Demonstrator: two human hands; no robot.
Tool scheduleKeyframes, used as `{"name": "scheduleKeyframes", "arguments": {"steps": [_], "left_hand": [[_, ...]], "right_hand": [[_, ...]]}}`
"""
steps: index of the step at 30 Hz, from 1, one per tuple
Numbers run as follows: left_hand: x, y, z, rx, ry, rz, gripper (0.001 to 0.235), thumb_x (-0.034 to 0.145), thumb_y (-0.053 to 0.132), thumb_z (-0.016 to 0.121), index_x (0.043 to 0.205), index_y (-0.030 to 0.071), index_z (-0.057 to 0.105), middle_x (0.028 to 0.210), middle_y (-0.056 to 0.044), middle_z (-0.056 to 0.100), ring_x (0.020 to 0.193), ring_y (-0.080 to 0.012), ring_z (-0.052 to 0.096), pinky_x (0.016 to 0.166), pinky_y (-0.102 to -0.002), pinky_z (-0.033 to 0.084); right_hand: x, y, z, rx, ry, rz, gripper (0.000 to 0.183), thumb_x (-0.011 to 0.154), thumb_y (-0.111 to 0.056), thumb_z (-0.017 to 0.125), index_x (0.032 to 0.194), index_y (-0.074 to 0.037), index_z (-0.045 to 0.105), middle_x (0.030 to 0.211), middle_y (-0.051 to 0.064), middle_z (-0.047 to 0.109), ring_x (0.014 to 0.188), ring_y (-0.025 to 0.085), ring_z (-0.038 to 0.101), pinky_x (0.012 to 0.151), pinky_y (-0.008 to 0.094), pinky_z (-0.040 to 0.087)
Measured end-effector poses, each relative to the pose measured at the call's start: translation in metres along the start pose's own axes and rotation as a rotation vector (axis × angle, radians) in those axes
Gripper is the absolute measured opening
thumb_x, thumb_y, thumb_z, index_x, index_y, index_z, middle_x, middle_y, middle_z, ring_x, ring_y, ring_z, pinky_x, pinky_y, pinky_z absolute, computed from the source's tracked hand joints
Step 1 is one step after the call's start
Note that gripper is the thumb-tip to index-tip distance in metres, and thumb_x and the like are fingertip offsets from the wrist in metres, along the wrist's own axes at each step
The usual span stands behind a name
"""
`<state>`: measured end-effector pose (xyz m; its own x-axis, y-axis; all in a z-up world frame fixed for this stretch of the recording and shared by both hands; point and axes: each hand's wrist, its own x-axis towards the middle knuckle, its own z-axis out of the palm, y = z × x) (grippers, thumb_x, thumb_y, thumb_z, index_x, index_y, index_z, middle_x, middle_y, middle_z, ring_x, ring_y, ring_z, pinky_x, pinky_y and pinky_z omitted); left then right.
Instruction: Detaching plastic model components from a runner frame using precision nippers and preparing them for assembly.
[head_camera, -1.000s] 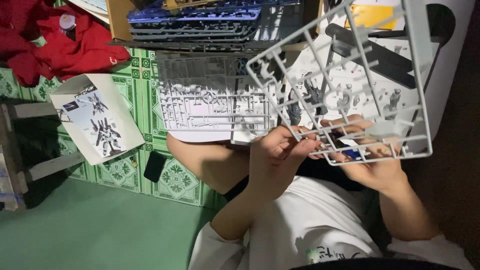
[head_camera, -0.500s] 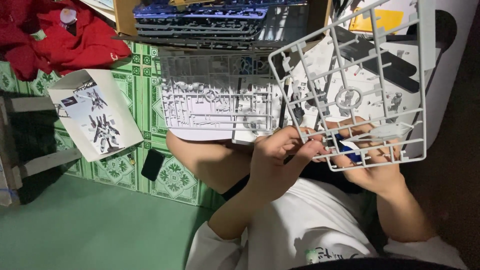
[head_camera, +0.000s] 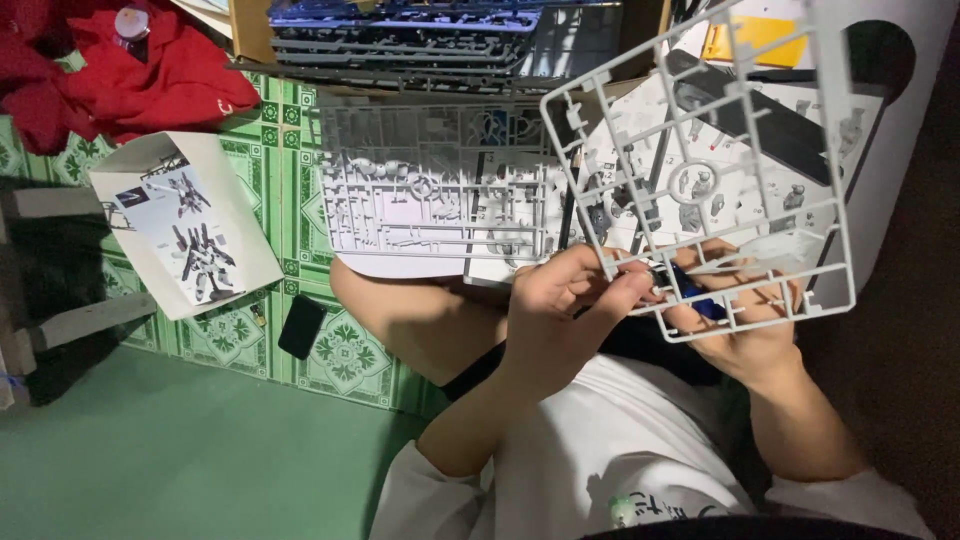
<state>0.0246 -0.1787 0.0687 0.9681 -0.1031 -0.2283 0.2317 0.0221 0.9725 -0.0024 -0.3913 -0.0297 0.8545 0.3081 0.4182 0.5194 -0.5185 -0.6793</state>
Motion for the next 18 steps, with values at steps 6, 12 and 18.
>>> {"name": "scheduleKeyframes", "arguments": {"steps": [6,12,18], "left_hand": [[0.002,-0.002,0.001,-0.040,0.008,-0.077,0.018,0.088,0.021,0.063,0.088,0.003,0.067,0.059,0.001,0.058,0.053,-0.0037,0.041,0.050,-0.021,0.033],[0.012,-0.004,0.004,-0.006,0.042,-0.171,0.018,0.085,0.019,0.064,0.090,0.003,0.069,0.064,-0.003,0.065,0.057,-0.0064,0.056,0.050,-0.020,0.041],[0.014,-0.015,0.019,-0.167,-0.093,-0.256,0.011,0.087,0.013,0.062,0.093,0.003,0.064,0.079,-0.005,0.067,0.078,-0.0120,0.064,0.071,-0.025,0.055]], "right_hand": [[0.024,-0.013,-0.012,0.025,-0.105,0.074,0.020,0.082,-0.019,0.071,0.090,-0.003,0.060,0.101,0.015,0.067,0.092,0.031,0.067,0.087,0.044,0.052],[0.056,-0.031,-0.027,0.251,-0.231,0.291,0.024,0.082,-0.013,0.066,0.099,0.004,0.065,0.098,0.016,0.068,0.093,0.029,0.067,0.088,0.038,0.050],[0.025,-0.022,-0.038,0.257,-0.176,0.385,0.010,0.080,-0.007,0.069,0.076,-0.002,0.062,0.080,0.009,0.069,0.078,0.021,0.069,0.071,0.032,0.052]]}}
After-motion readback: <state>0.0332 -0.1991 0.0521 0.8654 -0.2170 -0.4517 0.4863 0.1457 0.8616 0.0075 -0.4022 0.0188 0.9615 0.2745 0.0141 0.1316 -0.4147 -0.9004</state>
